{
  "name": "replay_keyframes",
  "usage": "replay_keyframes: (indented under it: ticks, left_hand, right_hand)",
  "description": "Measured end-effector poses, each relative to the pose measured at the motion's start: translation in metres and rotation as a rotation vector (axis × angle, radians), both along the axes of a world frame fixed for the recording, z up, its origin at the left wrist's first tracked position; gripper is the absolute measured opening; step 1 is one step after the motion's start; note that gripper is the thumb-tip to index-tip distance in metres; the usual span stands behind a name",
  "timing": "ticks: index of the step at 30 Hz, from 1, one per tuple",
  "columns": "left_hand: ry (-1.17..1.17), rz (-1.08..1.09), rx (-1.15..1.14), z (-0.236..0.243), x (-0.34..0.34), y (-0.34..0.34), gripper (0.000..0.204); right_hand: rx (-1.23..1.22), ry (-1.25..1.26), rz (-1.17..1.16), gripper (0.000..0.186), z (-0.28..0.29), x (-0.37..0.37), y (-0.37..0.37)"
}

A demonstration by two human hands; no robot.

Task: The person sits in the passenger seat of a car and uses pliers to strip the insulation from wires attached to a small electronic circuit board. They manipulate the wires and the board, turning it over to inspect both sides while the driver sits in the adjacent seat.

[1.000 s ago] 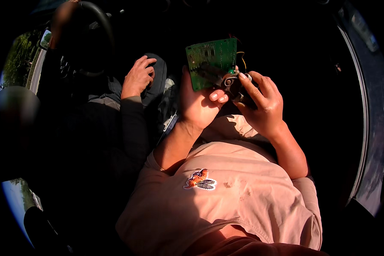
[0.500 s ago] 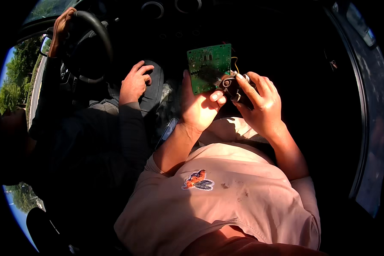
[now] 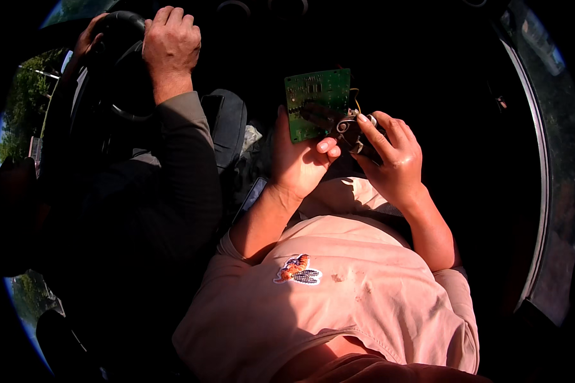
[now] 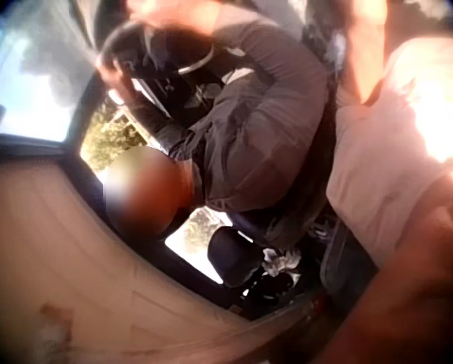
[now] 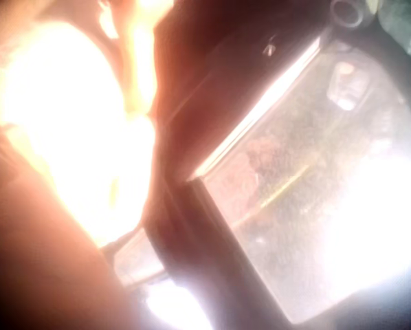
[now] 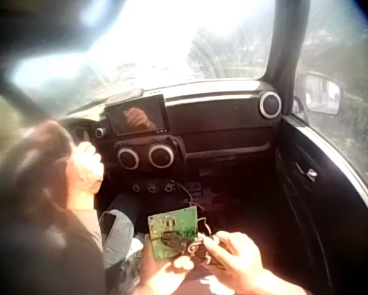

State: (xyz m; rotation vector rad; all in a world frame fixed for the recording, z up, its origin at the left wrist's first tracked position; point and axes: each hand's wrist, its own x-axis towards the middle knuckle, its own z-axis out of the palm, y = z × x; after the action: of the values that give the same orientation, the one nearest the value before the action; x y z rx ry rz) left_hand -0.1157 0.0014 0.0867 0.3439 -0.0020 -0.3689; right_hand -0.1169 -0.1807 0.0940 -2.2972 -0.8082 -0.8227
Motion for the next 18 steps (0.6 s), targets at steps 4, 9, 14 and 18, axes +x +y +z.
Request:
replay_keyframes:
  ticks: [4,9,14,18]
  left_hand:
    - [0.023,-0.017,0.019,0.000,-0.001,-0.002,0.052]
    - [0.030,-0.044,0.022,0.006,0.007,-0.001,0.051]
    - [0.044,-0.078,0.089,0.011,0.007,0.008,0.053]
    - [0.061,-0.079,0.213,0.010,0.006,0.005,0.052]
  right_hand:
    - [0.013,0.013,-0.002,0.065,-0.009,0.001,-0.004]
    - [-0.020,0.054,-0.004,0.067,0.001,0.006,-0.005]
    - [-0.003,0.034,0.021,0.068,0.003,0.011,-0.008]
    - [-0.007,0.036,0.019,0.068,0.003,0.011,-0.023]
